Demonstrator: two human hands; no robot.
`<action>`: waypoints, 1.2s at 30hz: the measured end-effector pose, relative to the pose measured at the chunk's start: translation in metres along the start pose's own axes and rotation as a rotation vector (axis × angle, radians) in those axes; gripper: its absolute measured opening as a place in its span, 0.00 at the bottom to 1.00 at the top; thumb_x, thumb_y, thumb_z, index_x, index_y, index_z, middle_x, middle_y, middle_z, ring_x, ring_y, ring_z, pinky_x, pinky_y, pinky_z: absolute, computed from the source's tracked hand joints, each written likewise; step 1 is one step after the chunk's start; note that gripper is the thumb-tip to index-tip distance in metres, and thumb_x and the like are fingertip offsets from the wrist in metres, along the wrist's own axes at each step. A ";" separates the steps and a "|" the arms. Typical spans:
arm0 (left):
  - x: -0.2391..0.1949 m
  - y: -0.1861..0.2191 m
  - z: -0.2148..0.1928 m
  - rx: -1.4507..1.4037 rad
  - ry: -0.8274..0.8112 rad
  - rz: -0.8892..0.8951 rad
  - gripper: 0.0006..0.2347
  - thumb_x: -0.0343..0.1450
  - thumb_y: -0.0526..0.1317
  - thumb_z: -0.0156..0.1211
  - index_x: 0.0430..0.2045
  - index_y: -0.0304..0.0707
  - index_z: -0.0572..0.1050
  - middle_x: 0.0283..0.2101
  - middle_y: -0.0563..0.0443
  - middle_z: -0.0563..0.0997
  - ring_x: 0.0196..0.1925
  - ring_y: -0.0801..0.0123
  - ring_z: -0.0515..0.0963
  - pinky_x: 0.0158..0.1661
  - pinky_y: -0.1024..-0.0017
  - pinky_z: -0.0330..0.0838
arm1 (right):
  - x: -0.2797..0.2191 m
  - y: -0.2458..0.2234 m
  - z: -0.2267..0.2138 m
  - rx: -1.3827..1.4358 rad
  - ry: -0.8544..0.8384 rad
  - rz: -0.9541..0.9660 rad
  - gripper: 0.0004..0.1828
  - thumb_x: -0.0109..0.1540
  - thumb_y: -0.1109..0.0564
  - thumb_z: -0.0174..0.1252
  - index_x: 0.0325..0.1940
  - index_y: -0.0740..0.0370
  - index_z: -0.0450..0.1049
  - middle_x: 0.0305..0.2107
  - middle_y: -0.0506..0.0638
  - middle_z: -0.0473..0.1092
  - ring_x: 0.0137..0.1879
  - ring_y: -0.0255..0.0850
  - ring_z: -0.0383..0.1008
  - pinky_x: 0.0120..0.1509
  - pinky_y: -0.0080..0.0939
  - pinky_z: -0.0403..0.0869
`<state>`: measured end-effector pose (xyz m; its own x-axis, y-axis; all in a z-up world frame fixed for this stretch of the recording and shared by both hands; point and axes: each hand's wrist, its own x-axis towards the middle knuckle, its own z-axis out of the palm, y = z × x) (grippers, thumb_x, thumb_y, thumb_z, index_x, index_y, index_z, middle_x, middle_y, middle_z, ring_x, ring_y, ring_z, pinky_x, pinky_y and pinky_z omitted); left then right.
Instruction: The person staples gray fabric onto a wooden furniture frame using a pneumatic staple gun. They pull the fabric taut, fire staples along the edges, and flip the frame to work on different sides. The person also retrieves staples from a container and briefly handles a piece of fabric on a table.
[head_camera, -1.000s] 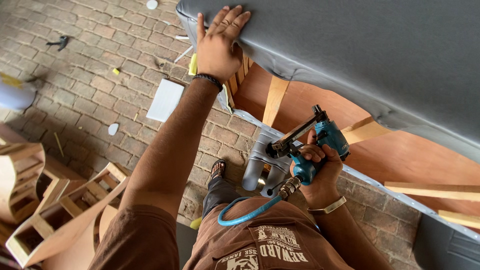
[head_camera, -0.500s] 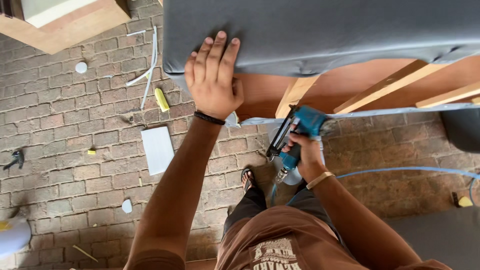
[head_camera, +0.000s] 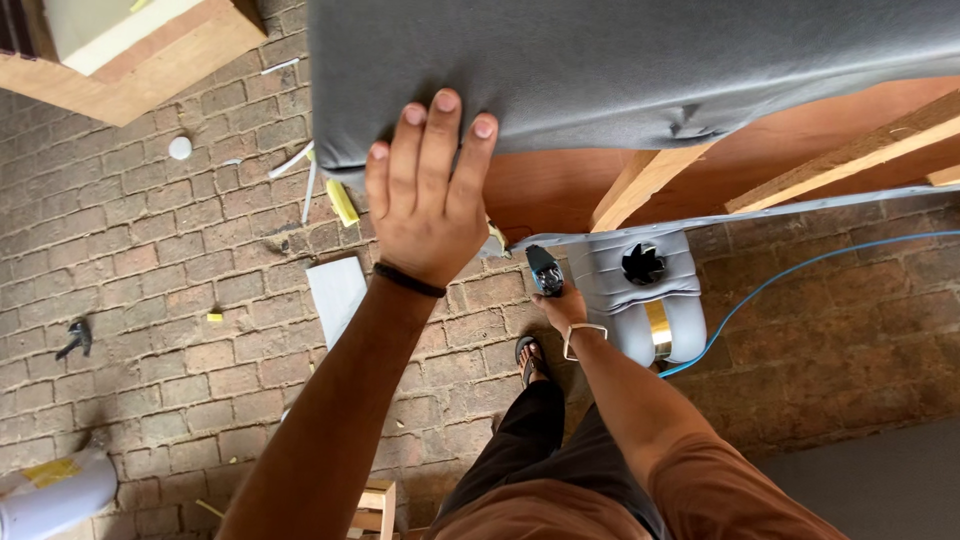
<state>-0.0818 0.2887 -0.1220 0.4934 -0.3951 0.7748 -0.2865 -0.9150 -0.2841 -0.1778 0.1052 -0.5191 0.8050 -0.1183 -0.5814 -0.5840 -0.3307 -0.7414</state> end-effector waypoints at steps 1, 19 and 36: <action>0.000 0.000 0.004 0.001 0.031 0.003 0.26 0.80 0.29 0.48 0.75 0.48 0.57 0.76 0.48 0.62 0.78 0.59 0.59 0.78 0.58 0.38 | 0.009 0.004 0.004 0.016 -0.002 0.007 0.23 0.53 0.53 0.73 0.49 0.62 0.78 0.38 0.55 0.80 0.43 0.46 0.80 0.51 0.45 0.76; -0.006 0.012 0.016 -0.042 0.075 -0.069 0.33 0.71 0.28 0.50 0.76 0.48 0.56 0.77 0.48 0.60 0.80 0.57 0.55 0.79 0.56 0.32 | -0.009 0.007 -0.022 0.082 -0.179 0.182 0.30 0.51 0.50 0.72 0.54 0.60 0.73 0.45 0.56 0.79 0.52 0.49 0.80 0.57 0.49 0.78; -0.003 0.030 0.003 -0.191 0.023 -0.250 0.29 0.72 0.41 0.59 0.72 0.44 0.62 0.78 0.45 0.59 0.82 0.52 0.49 0.78 0.47 0.35 | -0.261 0.109 -0.261 0.010 0.440 0.427 0.25 0.54 0.54 0.72 0.55 0.60 0.79 0.42 0.57 0.81 0.49 0.49 0.80 0.57 0.48 0.74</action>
<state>-0.0888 0.2623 -0.1343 0.5503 -0.1557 0.8203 -0.3087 -0.9508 0.0266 -0.4240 -0.1448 -0.3611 0.4662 -0.6148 -0.6362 -0.8636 -0.1602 -0.4781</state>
